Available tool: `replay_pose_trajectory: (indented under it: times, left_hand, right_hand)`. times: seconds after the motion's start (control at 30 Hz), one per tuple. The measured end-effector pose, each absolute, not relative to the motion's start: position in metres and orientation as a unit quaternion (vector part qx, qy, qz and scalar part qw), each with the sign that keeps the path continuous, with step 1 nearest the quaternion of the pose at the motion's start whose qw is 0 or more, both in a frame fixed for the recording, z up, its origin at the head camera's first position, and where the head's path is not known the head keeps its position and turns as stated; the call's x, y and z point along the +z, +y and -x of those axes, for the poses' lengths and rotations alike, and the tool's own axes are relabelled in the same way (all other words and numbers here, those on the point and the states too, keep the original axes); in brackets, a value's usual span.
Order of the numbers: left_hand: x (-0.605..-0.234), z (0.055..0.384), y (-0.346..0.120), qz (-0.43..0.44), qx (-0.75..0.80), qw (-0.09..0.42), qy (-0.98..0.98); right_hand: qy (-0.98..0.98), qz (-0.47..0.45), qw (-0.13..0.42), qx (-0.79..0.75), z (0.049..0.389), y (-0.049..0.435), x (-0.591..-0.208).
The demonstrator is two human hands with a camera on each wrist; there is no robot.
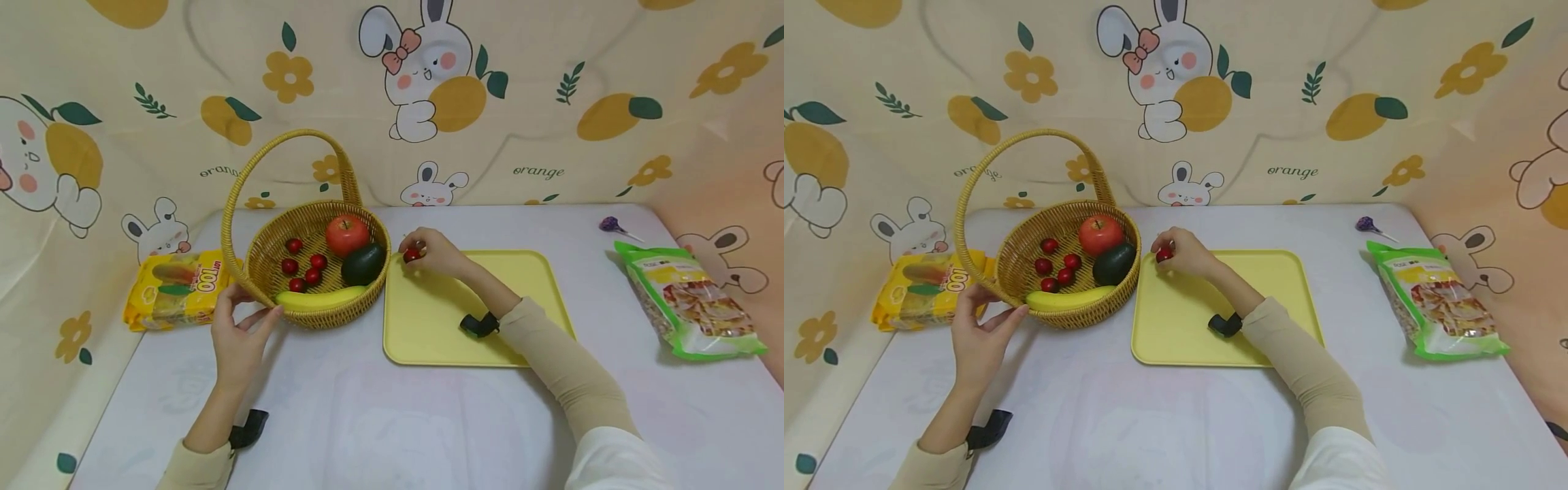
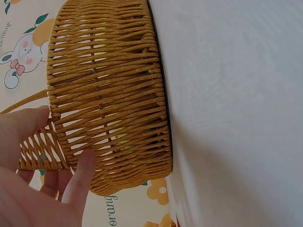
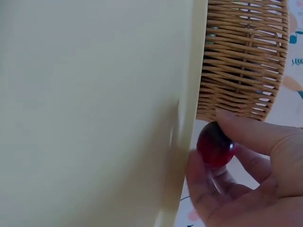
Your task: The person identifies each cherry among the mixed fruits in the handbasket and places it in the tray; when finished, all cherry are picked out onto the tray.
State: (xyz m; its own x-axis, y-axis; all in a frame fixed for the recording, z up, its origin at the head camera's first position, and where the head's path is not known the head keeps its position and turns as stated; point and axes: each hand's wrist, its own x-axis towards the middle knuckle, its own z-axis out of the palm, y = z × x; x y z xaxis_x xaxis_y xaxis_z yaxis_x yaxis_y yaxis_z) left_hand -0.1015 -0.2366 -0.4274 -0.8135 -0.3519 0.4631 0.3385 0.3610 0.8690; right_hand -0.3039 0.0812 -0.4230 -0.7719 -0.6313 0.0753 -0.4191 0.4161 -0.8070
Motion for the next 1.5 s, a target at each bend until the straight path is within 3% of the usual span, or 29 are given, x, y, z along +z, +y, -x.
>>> replay_pose_trajectory:
  times: [0.37, 1.2, 1.33, 1.5]
  left_hand:
    - [-0.402, 0.092, -0.221, 0.003, -0.558, 0.313, -0.769]
    - [-0.429, 0.102, -0.238, 0.002, -0.563, 0.315, -0.764]
    - [-0.429, 0.102, -0.237, 0.002, -0.565, 0.312, -0.764]
    - [-0.427, 0.102, -0.237, -0.003, -0.561, 0.312, -0.767]
  right_hand:
    - [0.820, 0.352, 0.129, -0.432, 0.302, 0.076, -0.432]
    - [0.845, 0.336, 0.130, -0.395, 0.297, 0.071, -0.426]
    - [0.845, 0.338, 0.107, -0.401, 0.298, 0.078, -0.413]
    - [0.819, 0.352, 0.060, -0.449, 0.301, 0.061, -0.367]
